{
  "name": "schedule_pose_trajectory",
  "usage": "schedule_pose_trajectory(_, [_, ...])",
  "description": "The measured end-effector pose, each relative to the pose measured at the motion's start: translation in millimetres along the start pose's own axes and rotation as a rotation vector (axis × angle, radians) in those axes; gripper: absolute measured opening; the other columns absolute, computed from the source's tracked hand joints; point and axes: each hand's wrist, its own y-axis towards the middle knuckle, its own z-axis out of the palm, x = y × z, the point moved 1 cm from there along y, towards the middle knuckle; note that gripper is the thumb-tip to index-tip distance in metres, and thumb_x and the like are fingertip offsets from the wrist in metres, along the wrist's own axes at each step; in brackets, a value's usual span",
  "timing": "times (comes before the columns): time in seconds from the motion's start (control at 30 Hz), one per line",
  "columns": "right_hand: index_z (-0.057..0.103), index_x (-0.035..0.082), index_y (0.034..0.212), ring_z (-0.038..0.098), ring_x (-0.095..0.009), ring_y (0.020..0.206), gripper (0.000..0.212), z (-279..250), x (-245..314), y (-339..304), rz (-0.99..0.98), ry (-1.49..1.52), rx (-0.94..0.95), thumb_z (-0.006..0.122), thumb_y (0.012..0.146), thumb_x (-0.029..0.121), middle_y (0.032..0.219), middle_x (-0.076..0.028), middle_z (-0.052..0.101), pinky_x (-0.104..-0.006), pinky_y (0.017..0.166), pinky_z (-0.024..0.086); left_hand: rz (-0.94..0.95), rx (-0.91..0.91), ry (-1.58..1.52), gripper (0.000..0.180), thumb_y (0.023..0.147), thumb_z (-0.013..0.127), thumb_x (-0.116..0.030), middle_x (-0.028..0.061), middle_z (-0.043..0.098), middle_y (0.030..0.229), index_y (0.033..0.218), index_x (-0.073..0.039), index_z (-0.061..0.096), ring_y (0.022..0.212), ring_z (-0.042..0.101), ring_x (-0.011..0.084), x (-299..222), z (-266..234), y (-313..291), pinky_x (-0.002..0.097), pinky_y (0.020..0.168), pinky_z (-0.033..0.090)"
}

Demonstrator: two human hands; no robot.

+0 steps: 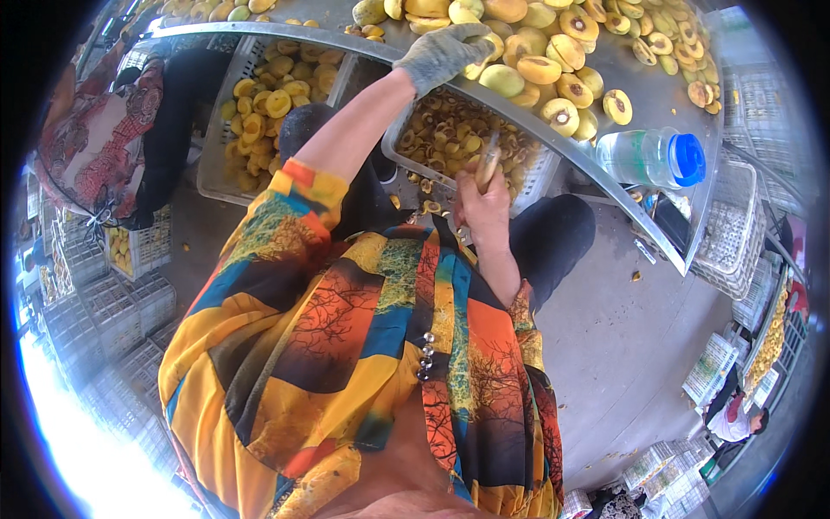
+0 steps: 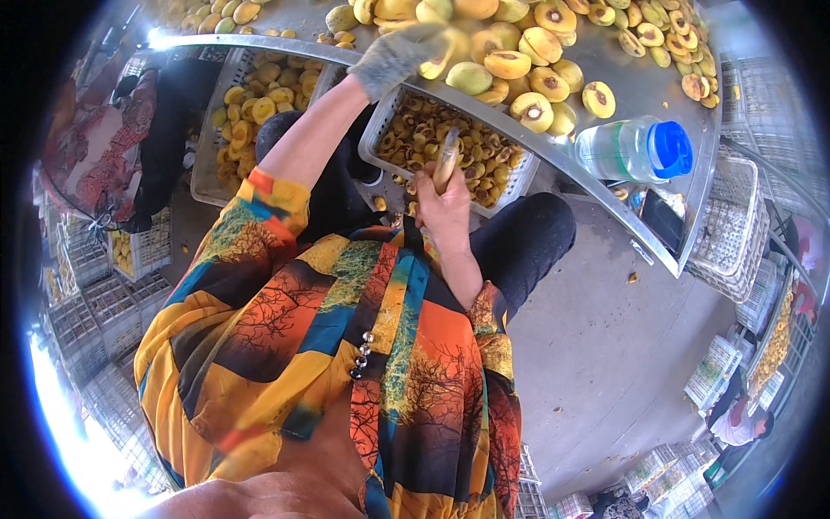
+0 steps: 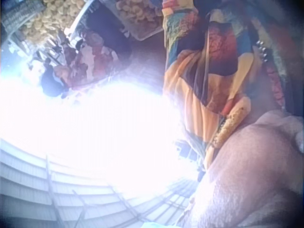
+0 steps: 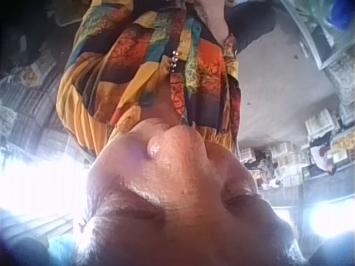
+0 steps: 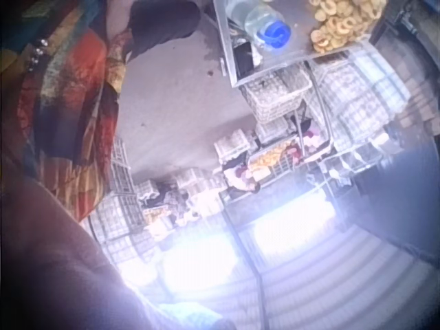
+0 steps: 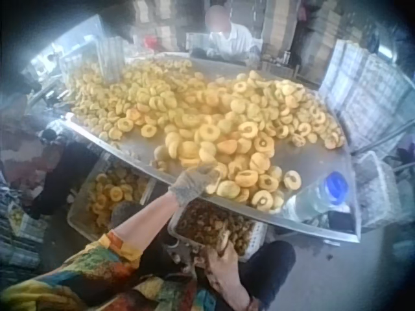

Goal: The person cores halved apricots by hand using a small metal tool, placing the cored fruit into a plastic bin below the table and tossing the pits into a separate container.

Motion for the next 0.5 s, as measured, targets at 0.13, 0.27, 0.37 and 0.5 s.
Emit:
schedule_pose_trajectory(0.13, [0.038, -0.002, 0.108, 0.04, -0.009, 0.035, 0.034, 6, 13, 7, -0.183, 0.07, -0.023, 0.055, 0.086, 0.017, 0.062, -0.007, 0.049, -0.0229, 0.03, 0.034, -0.268, 0.07, -1.022, 0.043, 0.08, 0.061, -0.034, 0.0065, 0.06, 0.099, 0.111, -0.006, 0.052, 0.087, 0.06, 0.0136, -37, 0, -70, 0.0253, 0.061, 0.052])
schedule_pose_trajectory(0.27, [0.037, -0.001, 0.111, 0.04, -0.008, 0.036, 0.037, 17, 21, 19, -0.272, 0.229, -0.046, 0.055, 0.086, 0.02, 0.07, -0.009, 0.052, -0.0214, 0.03, 0.035, -0.29, -0.017, -1.086, 0.041, 0.083, 0.058, -0.025, 0.0066, 0.057, 0.106, 0.118, -0.006, 0.047, 0.095, 0.057, 0.0161, -37, 33, -105, 0.027, 0.084, 0.046])
schedule_pose_trajectory(0.37, [0.04, 0.0, 0.11, 0.041, -0.008, 0.037, 0.034, 15, 23, 22, -0.29, 0.164, -0.021, 0.056, 0.086, 0.02, 0.068, -0.007, 0.051, -0.0207, 0.031, 0.035, -0.36, -0.001, -1.021, 0.047, 0.086, 0.054, -0.025, 0.0059, 0.051, 0.115, 0.126, -0.007, 0.038, 0.1, 0.054, 0.0145, -47, 32, -117, 0.0259, 0.084, 0.045])
schedule_pose_trajectory(0.5, [0.04, 0.001, 0.112, 0.041, -0.007, 0.037, 0.035, 0, 24, 33, -0.276, -0.063, 0.099, 0.054, 0.087, 0.02, 0.06, -0.003, 0.048, -0.02, 0.031, 0.034, -0.551, 0.008, -1.002, 0.044, 0.086, 0.052, -0.037, 0.0048, 0.055, 0.109, 0.12, -0.01, 0.045, 0.097, 0.056, 0.014, -47, 22, -111, 0.0274, 0.079, 0.049])
